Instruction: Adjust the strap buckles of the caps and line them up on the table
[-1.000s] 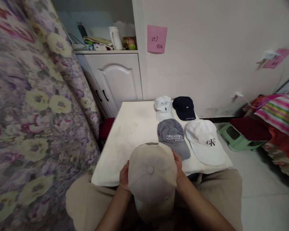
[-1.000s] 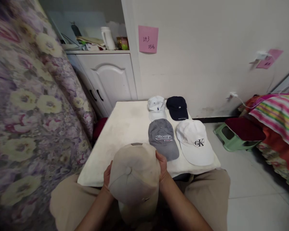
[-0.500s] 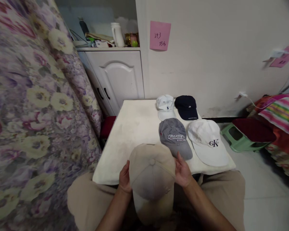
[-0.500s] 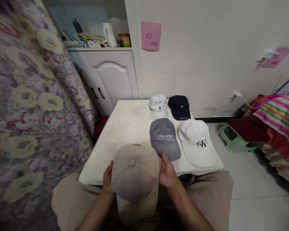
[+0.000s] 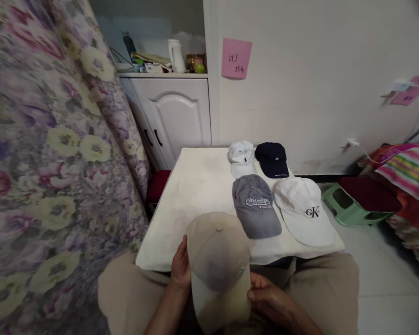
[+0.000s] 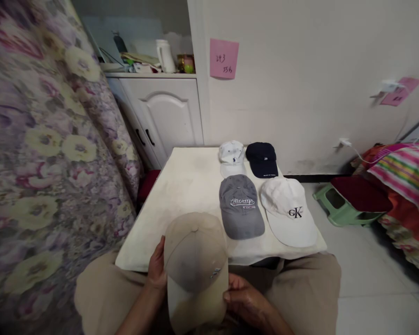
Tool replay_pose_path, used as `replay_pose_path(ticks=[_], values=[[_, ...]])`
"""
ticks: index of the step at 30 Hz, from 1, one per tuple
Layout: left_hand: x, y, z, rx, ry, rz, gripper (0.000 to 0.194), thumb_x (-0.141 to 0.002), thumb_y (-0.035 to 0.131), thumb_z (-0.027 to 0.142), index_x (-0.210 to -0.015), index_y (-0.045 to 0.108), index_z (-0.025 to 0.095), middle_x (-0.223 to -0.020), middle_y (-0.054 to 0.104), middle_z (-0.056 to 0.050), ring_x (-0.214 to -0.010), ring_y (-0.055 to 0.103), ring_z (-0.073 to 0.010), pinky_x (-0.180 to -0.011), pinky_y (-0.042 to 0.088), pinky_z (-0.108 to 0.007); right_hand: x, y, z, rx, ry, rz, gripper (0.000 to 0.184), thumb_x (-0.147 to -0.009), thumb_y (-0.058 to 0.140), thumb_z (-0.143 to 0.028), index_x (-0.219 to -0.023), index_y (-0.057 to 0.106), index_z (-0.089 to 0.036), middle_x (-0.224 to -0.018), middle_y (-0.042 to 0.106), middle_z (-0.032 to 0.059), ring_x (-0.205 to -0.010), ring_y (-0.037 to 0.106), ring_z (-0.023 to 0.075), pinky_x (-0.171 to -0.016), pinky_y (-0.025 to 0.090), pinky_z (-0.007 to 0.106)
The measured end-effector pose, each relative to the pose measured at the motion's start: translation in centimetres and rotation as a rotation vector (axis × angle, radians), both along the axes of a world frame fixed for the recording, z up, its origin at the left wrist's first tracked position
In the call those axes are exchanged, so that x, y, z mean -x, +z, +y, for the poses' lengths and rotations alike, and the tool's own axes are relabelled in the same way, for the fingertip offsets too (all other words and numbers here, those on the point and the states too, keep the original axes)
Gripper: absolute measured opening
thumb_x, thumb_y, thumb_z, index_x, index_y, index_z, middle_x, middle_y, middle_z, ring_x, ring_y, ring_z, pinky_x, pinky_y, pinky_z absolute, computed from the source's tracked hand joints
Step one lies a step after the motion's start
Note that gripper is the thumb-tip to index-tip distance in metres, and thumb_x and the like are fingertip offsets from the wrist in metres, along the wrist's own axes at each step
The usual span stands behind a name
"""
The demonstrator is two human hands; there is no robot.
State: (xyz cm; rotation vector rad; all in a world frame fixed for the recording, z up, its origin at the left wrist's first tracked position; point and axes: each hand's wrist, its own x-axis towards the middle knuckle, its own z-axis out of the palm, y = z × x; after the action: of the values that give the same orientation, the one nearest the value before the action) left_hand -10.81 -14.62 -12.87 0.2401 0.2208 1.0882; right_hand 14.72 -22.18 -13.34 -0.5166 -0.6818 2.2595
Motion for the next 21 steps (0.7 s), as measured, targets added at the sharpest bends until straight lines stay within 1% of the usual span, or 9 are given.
replay_pose_path(ticks=[3, 7, 9, 12, 14, 16, 19, 21], values=[[0.1, 0.7, 0.3, -0.022, 0.002, -0.013, 0.048, -0.102, 0.035, 0.038, -0.114, 0.075, 0.015, -0.102, 0.079, -0.012, -0.117, 0.066, -0.0288, -0.108, 0.045, -0.04, 0.3, 0.0, 0.6, -0.008, -0.023, -0.01, 0.051, -0.065, 0.085, -0.034, -0.112, 0.072, -0.017, -0.111, 0.074, 0.013, -0.103, 0.071, 0.0284, -0.093, 0.048, 0.038], [0.4, 1.8, 0.5, 0.051, 0.053, 0.026, 0.053, -0.102, 0.033, 0.046, -0.118, 0.074, 0.016, -0.102, 0.079, -0.012, -0.115, 0.067, -0.0298, -0.106, 0.047, -0.042, 0.9, 0.2, 1.9, -0.026, -0.083, 0.004, 0.051, -0.067, 0.086, -0.032, -0.113, 0.07, -0.017, -0.114, 0.074, 0.0135, -0.105, 0.071, 0.028, -0.096, 0.048, 0.039], [0.5, 1.9, 0.7, 0.054, 0.073, 0.024, 0.055, -0.103, 0.03, 0.046, -0.119, 0.073, 0.016, -0.102, 0.079, -0.012, -0.114, 0.068, -0.0297, -0.105, 0.047, -0.043, 1.2, 0.5, 2.8, -0.039, -0.109, 0.019, 0.05, -0.068, 0.085, -0.027, -0.114, 0.069, -0.016, -0.112, 0.074, 0.0135, -0.104, 0.071, 0.0276, -0.097, 0.049, 0.04], [0.8, 1.6, 1.3, 0.0, 0.117, 0.004, 0.057, -0.104, 0.025, 0.042, -0.116, 0.074, 0.015, -0.104, 0.079, -0.013, -0.113, 0.068, -0.0291, -0.105, 0.047, -0.043, 1.9, 1.5, 5.1, -0.071, -0.144, 0.042, 0.045, -0.072, 0.082, -0.021, -0.114, 0.067, -0.016, -0.106, 0.075, 0.013, -0.1, 0.072, 0.0266, -0.093, 0.053, 0.041], [0.9, 1.2, 2.0, -0.044, 0.152, -0.007, 0.057, -0.105, 0.024, 0.04, -0.115, 0.074, 0.014, -0.107, 0.078, -0.015, -0.114, 0.068, -0.0287, -0.105, 0.046, -0.043, 2.7, 2.7, 7.5, -0.102, -0.176, 0.064, 0.042, -0.074, 0.08, -0.02, -0.114, 0.066, -0.015, -0.104, 0.076, 0.0128, -0.097, 0.073, 0.0258, -0.091, 0.055, 0.041], [0.9, 0.9, 2.9, -0.082, 0.193, -0.02, 0.055, -0.104, 0.027, 0.043, -0.117, 0.072, 0.015, -0.114, 0.075, -0.015, -0.118, 0.065, -0.0286, -0.105, 0.046, -0.043, 4.0, 4.3, 11.0, -0.141, -0.226, 0.082, 0.041, -0.074, 0.08, -0.018, -0.112, 0.065, -0.015, -0.104, 0.076, 0.0122, -0.096, 0.073, 0.0244, -0.091, 0.055, 0.039], [1.0, 0.5, 3.8, -0.087, 0.167, -0.019, 0.046, -0.103, 0.036, 0.045, -0.126, 0.067, 0.02, -0.126, 0.07, -0.014, -0.123, 0.061, -0.0264, -0.105, 0.045, -0.041, 6.5, 6.5, 17.6, -0.178, -0.392, 0.066, 0.042, -0.071, 0.079, -0.015, -0.111, 0.064, -0.015, -0.106, 0.076, 0.0107, -0.096, 0.073, 0.0228, -0.09, 0.057, 0.036], [1.1, 0.3, 4.0, -0.079, 0.135, 0.007, 0.041, -0.103, 0.039, 0.039, -0.131, 0.063, 0.021, -0.127, 0.07, -0.013, -0.121, 0.063, -0.0244, -0.104, 0.045, -0.039, 8.5, 7.3, 22.2, -0.187, -0.463, 0.072, 0.042, -0.07, 0.077, -0.015, -0.11, 0.063, -0.017, -0.104, 0.076, 0.0077, -0.096, 0.072, 0.0209, -0.089, 0.057, 0.033]])
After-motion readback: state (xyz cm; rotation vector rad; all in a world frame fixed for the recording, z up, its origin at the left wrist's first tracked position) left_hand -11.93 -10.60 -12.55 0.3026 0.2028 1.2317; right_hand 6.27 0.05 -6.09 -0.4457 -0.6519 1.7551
